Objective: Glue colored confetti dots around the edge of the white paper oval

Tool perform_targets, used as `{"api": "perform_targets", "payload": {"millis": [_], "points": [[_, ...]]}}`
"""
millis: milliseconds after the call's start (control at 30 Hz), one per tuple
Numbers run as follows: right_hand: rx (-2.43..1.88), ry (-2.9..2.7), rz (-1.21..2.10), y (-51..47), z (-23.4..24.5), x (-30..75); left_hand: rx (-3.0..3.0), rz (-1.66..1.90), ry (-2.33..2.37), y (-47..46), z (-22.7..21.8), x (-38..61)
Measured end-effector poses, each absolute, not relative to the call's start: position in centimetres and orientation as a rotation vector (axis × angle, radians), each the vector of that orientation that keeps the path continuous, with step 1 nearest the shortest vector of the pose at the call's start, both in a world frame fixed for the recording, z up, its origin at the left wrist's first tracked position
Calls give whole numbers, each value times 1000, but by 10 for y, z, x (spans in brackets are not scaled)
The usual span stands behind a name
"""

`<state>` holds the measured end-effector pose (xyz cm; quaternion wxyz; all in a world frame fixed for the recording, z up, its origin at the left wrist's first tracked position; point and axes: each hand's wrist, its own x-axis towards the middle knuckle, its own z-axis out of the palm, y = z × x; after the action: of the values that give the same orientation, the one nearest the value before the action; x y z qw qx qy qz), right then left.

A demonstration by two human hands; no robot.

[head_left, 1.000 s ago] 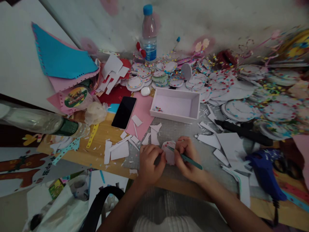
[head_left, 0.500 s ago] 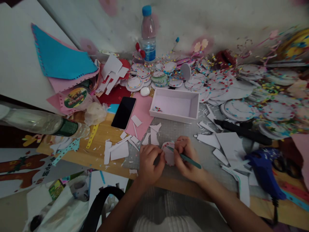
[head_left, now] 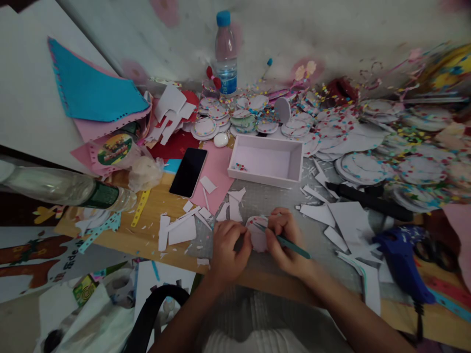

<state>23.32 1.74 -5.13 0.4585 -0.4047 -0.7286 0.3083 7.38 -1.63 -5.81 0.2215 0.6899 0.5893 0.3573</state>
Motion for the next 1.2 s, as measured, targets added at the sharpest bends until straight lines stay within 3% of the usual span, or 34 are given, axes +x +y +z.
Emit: {"api": "perform_targets", "payload": {"millis": [400, 700, 867, 1000, 1200], "points": [[-982, -1742, 790, 16, -46, 235, 1915, 973, 1637, -16, -58, 74], [-991, -1170, 901, 9, -17, 256, 1968, 1009, 1623, -18, -59, 73], [-1269, -990, 894, -9, -3, 287, 2109, 863, 1593, -16, -45, 69], [-1481, -1093, 941, -22, -10, 300, 2216, 788, 1584, -13, -31, 60], [-1403, -1239, 1093, -28, -30, 301, 2271, 824, 1544, -9, -27, 40]]}}
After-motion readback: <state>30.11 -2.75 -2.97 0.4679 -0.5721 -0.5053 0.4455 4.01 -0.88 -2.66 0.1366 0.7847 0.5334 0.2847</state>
